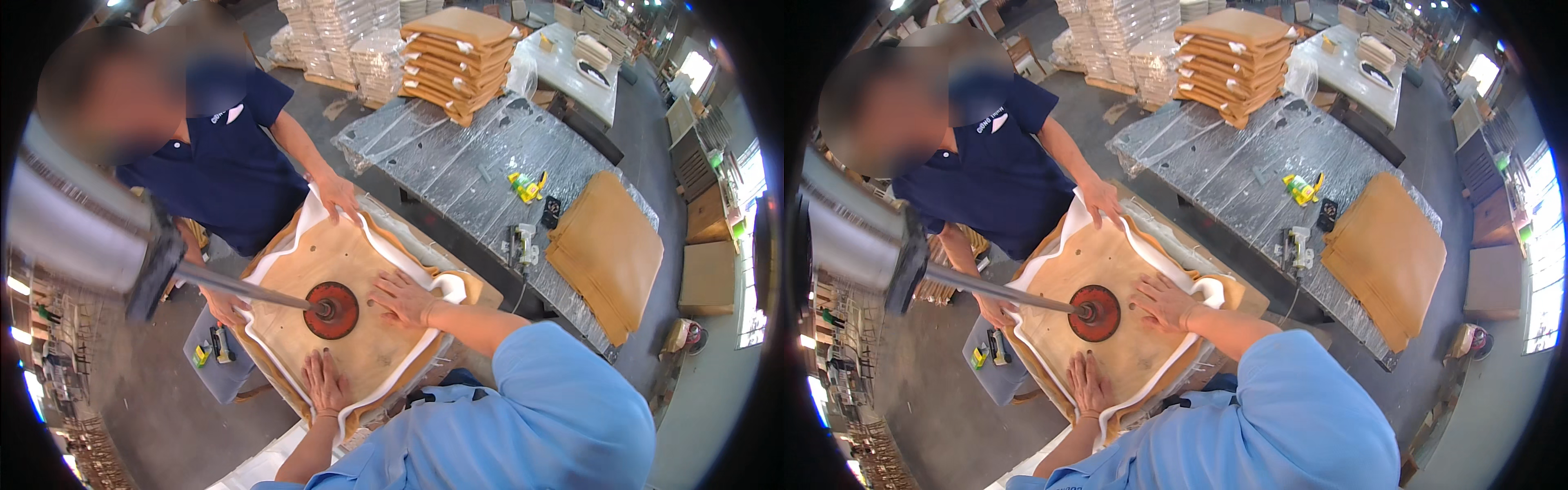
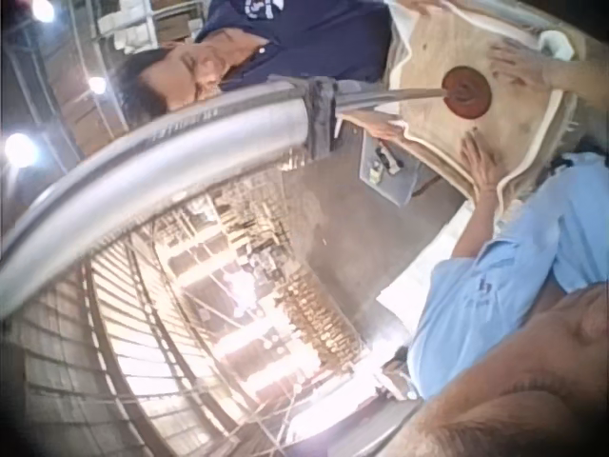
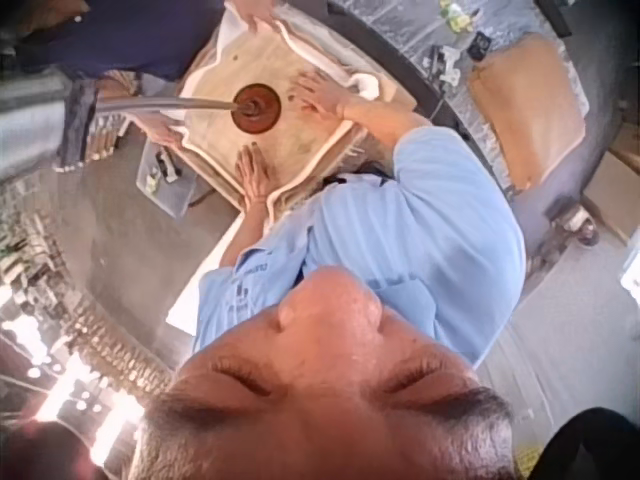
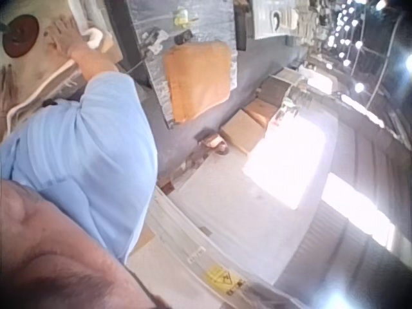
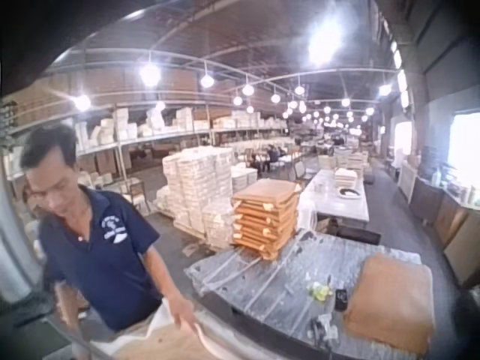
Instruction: The person places a white fabric sheet over a wooden chair base, then uses a staple gun to secure the fabric to the underside of the chair. The person repeats this process with a second chair base.
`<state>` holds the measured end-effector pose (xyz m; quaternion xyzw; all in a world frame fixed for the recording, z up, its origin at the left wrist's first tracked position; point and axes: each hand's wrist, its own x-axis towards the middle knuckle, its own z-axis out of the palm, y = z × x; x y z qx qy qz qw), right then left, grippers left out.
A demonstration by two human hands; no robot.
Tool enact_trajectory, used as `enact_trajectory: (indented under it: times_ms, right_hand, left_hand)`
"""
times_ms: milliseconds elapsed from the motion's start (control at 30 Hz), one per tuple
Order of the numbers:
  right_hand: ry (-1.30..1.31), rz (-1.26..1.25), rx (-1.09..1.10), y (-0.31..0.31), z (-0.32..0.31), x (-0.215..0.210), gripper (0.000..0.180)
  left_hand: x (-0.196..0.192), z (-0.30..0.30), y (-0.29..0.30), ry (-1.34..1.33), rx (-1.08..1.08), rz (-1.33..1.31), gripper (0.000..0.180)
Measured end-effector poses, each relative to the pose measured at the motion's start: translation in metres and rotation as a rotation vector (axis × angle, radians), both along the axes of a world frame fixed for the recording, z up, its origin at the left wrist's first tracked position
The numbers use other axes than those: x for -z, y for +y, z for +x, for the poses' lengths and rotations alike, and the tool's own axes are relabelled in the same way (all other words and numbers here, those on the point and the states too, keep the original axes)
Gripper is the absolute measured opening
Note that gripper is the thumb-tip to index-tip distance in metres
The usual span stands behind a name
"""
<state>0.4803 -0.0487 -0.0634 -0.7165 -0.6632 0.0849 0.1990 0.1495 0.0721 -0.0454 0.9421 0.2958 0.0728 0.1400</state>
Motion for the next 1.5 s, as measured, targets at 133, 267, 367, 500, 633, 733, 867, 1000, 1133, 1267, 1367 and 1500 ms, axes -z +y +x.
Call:
enact_trajectory:
  times_ms: [133, 267, 367, 500, 633, 733, 867, 1000, 1133, 1267, 1367, 1500]
  right_hand:
    - [0.384, -0.078, 0.21, -0.004, 0.008, -0.029, 0.047]
    - [0.528, 0.135, 0.44, -0.064, 0.07, -0.095, 0.036]
    - [0.364, -0.307, 0.553, -0.124, 0.115, -0.099, 0.052]
    - [0.797, -0.607, 0.581, -0.125, 0.112, -0.07, 0.043]
    - [1.16, -0.876, 0.663, -0.112, 0.127, -0.05, 0.036]
    - [1.242, -1.109, 0.573, -0.102, 0.136, -0.049, 0.044]
    - [1.088, -1.158, 0.339, -0.093, 0.139, -0.07, 0.062]
    - [1.069, -1.082, 0.261, -0.092, 0.147, -0.049, 0.066]
    - [1.122, -1.039, 0.173, -0.086, 0.161, -0.057, 0.063]
    - [1.051, -1.02, 0.198, -0.084, 0.166, -0.059, 0.063]
    - [0.897, -0.899, 0.153, -0.085, 0.159, -0.077, 0.061]
    - [0.876, -0.932, 0.138, -0.08, 0.16, -0.087, 0.056]
  left_hand:
    - [-0.012, 0.007, 0.007, -0.164, -0.049, -0.066, 0.06]
    - [-0.054, -0.005, -0.03, -0.413, -0.27, -0.552, 0.033]
    - [-0.064, 0.02, -0.085, -0.323, -0.147, -1.196, 0.033]
    - [-0.051, 0.105, -0.153, -0.048, 0.012, -1.74, 0.046]
    - [-0.001, 0.195, -0.177, -0.051, -0.219, -2.376, 0.069]
    - [0.02, 0.232, -0.183, -0.303, -0.387, -2.565, 0.086]
    - [0.032, 0.256, -0.203, -0.482, -0.554, -2.583, 0.087]
    - [0.015, 0.288, -0.201, -0.468, -0.95, -2.271, 0.076]
    - [-0.001, 0.3, -0.182, -0.501, -1.095, -1.902, 0.056]
    - [-0.029, 0.306, -0.172, -0.551, -1.069, -1.853, 0.059]
    - [-0.034, 0.296, -0.17, -0.59, -0.997, -1.945, 0.062]
    - [-0.036, 0.288, -0.164, -0.544, -0.818, -1.874, 0.06]
